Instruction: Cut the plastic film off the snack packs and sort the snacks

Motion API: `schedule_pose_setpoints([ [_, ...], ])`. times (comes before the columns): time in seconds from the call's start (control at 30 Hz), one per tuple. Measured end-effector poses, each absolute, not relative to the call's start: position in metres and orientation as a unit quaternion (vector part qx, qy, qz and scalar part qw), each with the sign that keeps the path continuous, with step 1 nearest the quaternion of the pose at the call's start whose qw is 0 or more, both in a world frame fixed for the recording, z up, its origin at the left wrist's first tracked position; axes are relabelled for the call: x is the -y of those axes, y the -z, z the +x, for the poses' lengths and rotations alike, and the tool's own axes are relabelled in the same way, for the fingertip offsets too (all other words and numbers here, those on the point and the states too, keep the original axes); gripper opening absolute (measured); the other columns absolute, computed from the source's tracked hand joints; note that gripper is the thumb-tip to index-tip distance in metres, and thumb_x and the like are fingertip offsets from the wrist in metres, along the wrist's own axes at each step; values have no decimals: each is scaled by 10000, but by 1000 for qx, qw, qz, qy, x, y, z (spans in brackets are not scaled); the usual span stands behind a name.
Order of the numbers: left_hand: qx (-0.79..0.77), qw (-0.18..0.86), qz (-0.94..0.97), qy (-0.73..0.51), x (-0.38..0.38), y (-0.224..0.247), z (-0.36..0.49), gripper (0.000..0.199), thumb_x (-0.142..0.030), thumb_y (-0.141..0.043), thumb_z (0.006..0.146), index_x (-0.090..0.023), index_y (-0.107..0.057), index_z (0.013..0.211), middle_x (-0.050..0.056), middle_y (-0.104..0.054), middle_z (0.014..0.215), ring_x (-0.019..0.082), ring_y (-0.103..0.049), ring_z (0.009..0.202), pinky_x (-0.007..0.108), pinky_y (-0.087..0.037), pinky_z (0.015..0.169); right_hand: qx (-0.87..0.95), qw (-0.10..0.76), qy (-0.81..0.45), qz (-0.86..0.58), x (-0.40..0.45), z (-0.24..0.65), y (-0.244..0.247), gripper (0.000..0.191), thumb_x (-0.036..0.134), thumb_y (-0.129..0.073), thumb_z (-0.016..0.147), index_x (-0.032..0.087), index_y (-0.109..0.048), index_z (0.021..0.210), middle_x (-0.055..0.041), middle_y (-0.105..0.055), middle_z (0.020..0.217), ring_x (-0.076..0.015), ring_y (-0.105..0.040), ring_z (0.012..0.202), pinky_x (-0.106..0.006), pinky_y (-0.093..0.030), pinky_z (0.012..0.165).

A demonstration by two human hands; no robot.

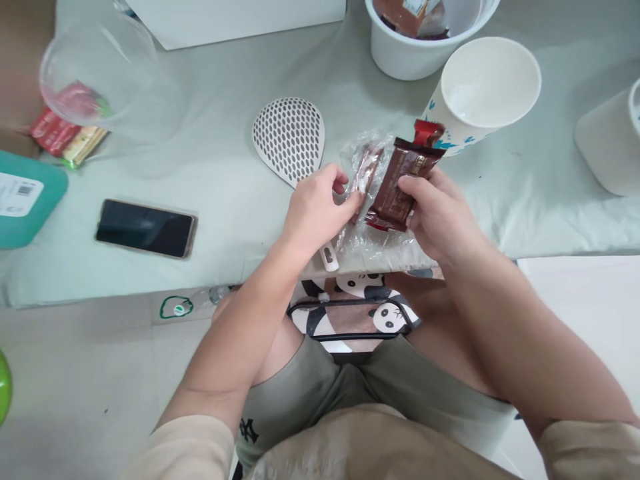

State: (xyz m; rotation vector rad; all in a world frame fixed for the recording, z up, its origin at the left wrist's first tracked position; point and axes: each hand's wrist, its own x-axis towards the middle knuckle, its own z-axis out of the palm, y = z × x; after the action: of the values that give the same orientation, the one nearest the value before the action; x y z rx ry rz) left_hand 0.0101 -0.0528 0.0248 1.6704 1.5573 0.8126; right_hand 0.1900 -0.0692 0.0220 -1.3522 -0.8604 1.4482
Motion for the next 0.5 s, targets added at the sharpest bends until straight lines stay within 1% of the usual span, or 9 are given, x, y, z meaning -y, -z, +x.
schedule_pose_setpoints([
  [0.07, -602, 372, 622, -335, 52, -25, 8, 103, -151, -708, 791, -231, -643, 790, -4, -624, 733, 174, -577, 710, 321, -478, 769, 362, 477, -568, -564, 69, 193, -23, 253, 346, -674, 821, 276, -596, 1051, -24, -710, 1133, -255, -703, 1057, -426, -645, 793],
  [0.13, -605, 381, 602, -357, 51, -25, 5, 119, -122, -677, 790, -235, -648, 762, -10, -609, 700, 175, -561, 688, 317, -470, 766, 373, 480, -547, -575, 68, 195, -23, 230, 355, -675, 825, 275, -583, 1020, -26, -702, 1094, -255, -695, 1057, -429, -638, 802],
  [0.27, -613, 379, 582, -376, 49, -26, 0, 145, -122, -672, 795, -240, -637, 717, -9, -601, 675, 188, -577, 717, 318, -481, 806, 387, 480, -527, -586, 67, 195, -25, 209, 381, -667, 830, 279, -564, 980, -29, -692, 1031, -247, -686, 1021, -424, -628, 825],
  [0.4, -625, 378, 578, -364, 50, -28, -3, 158, -135, -675, 795, -239, -608, 698, 1, -585, 671, 202, -620, 784, 318, -491, 830, 345, 497, -544, -581, 66, 192, -27, 209, 397, -659, 797, 276, -551, 928, -22, -678, 935, -238, -693, 916, -393, -635, 714],
  [0.5, -622, 445, 501, -406, 50, -25, -2, 181, -170, -686, 809, -235, -568, 688, 3, -588, 683, 208, -662, 855, 303, -530, 806, 284, 499, -586, -572, 65, 188, -28, 227, 414, -654, 766, 263, -541, 893, -26, -677, 900, -238, -707, 855, -392, -640, 661],
])
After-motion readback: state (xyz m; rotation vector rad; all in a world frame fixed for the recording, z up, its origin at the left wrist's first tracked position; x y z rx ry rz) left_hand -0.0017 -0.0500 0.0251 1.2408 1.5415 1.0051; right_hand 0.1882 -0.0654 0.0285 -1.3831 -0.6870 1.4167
